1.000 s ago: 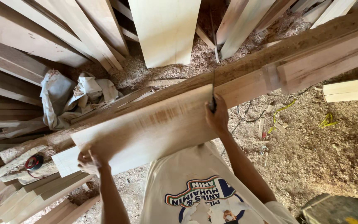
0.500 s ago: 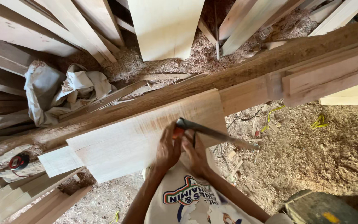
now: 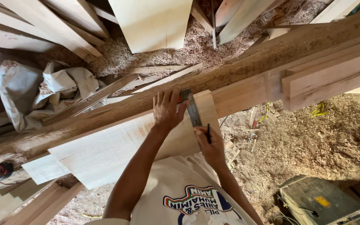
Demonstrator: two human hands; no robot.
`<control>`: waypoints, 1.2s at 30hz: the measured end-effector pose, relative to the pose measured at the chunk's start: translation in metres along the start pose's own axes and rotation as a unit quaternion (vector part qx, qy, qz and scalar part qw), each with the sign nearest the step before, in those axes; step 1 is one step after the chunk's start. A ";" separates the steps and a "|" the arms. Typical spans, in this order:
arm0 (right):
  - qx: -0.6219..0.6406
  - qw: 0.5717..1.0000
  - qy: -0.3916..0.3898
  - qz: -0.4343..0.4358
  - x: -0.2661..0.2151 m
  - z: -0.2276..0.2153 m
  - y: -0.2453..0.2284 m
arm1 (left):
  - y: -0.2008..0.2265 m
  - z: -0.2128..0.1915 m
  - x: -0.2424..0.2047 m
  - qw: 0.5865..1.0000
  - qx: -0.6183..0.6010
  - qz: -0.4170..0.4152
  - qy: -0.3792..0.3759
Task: The person uses a try square and pencil to mark lines on several wooden planks. They measure and draw straight lines on the wood pieces, then move them to a stack.
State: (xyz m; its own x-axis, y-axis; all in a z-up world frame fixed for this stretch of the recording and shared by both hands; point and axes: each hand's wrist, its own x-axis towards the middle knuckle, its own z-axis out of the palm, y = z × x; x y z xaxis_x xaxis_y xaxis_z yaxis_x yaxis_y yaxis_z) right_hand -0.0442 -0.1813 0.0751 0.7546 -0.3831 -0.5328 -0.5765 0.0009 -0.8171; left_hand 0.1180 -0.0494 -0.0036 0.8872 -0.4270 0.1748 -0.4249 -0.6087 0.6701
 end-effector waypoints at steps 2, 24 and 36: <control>-0.042 0.998 0.044 -0.007 0.009 -0.020 -0.001 | 0.002 0.004 -0.003 0.999 0.029 0.028 0.032; -0.051 0.986 0.119 -0.103 0.043 -0.040 -0.039 | -0.004 0.007 0.001 0.996 0.036 0.073 0.032; -0.083 0.987 0.116 -0.076 0.043 -0.049 -0.019 | -0.009 0.015 -0.003 0.997 0.025 0.070 0.029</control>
State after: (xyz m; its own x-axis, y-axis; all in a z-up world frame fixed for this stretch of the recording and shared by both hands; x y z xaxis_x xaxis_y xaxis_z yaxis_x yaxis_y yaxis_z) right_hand -0.0160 -0.2431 0.0787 0.7552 -0.5680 -0.3271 -0.5208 -0.2170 -0.8256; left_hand 0.1163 -0.0525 -0.0207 0.8265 -0.4721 0.3067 -0.5531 -0.5793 0.5988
